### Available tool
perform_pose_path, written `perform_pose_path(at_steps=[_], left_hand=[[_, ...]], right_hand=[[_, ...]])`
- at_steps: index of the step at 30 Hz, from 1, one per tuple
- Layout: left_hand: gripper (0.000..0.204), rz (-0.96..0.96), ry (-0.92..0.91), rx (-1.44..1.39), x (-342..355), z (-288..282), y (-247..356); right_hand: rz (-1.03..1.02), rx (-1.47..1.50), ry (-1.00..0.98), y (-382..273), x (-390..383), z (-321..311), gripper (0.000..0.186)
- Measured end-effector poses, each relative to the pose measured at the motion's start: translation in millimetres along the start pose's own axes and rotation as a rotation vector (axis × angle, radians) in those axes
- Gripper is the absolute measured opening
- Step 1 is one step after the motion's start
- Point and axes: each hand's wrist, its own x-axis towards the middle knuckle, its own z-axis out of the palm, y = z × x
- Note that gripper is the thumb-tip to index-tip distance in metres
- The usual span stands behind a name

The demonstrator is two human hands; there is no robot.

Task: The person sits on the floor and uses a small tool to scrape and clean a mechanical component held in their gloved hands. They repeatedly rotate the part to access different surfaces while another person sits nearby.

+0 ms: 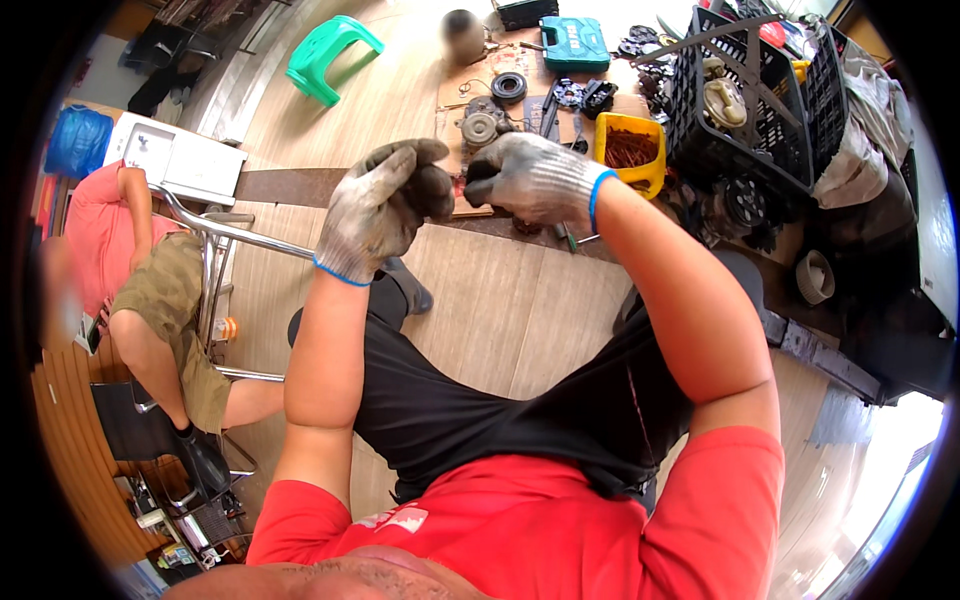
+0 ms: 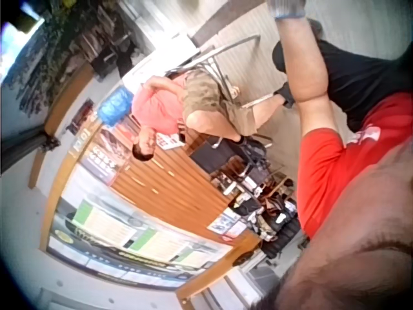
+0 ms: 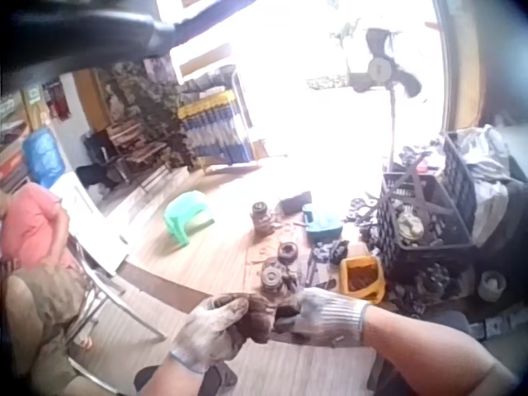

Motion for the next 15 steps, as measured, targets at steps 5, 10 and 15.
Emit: perform_pose_path(at_steps=[5, 10, 15], left_hand=[[0.030, -0.103, -0.069, 0.382, -5, 13, 0], [0.032, -0.089, 0.022, 0.762, -1, 11, -7], [0.031, -0.027, 0.128, 0.520, 7, 4, -19]], right_hand=[[-0.519, -0.622, 0.199, 27, 8, -23, 0.014], [-0.662, -0.764, 0.407, 12, -2, -20, 0.013], [-0.445, -0.341, 0.349, 2, -3, -6, 0.022]])
